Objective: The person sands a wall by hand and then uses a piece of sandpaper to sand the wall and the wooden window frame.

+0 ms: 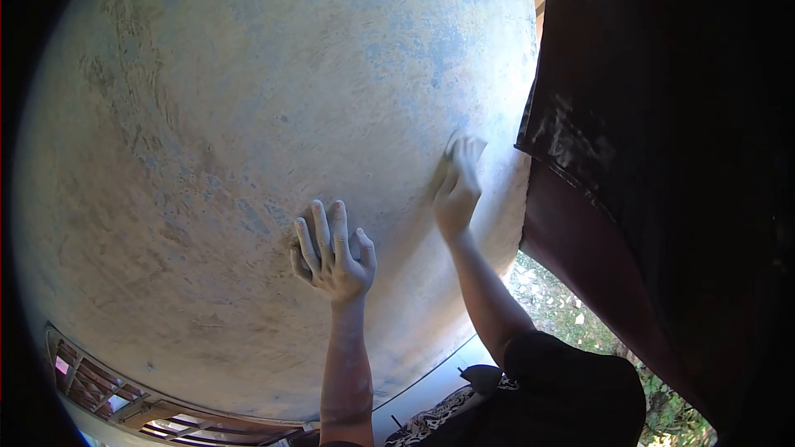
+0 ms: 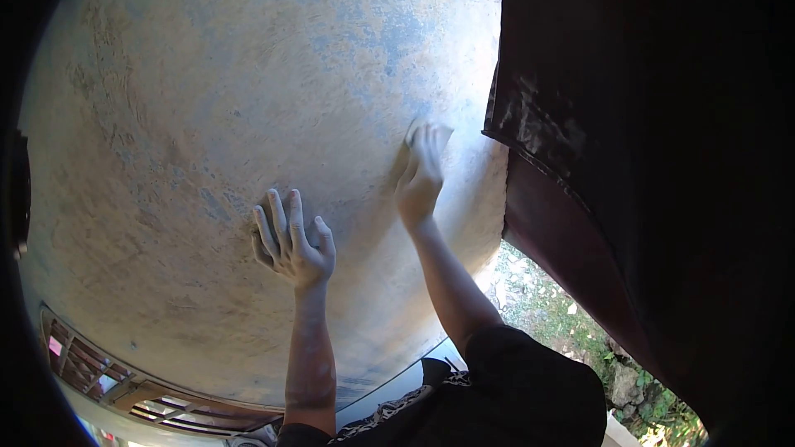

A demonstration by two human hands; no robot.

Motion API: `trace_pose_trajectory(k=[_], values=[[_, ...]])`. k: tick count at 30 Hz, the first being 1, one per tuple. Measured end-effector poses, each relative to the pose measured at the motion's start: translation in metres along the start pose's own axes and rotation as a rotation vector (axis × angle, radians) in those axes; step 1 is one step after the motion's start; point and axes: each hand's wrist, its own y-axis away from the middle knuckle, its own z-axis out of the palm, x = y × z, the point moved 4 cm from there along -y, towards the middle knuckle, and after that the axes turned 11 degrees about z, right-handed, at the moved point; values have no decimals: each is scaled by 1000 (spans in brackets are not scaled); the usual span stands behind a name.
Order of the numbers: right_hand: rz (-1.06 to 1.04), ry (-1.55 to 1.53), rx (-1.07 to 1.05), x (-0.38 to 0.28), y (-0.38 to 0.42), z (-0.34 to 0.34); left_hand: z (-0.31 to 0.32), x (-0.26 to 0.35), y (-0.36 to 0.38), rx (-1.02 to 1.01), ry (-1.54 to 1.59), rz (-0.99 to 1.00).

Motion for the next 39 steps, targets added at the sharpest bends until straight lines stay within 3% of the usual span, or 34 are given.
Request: trace_pose_trajectory(k=[3,5,12,14,18,22,29,32,34,36,39], values=[[150,-67,40,-8,-46,5,0,1,2,13,5,-3],[107,-65,38,-22,-38,4,2,1,2,29,16,-6],[-33,-69,-256,-39,112,-15,-1,-1,1,54,63,-44],[-61,-88,-272,-27,116,-16,0,-2,4,57,83,-38],[-111,-22,-127,-15,48,-9,3,-4,11,81,128,-36],[1,-39,-47,-9,-17,-5,5,2,17,78,160,-70],[-15,-69,-336,-36,83,-23,17,19,25,111,148,-101],[-30,-104,-294,-18,80,-16,17,18,25,88,127,-88],[-77,-77,-216,-17,43,-7,17,19,26,79,130,-60],[52,-157,-172,-13,-3,1,18,19,27,70,115,-55],[30,-132,-110,-15,-42,6,21,20,30,78,108,-71]])
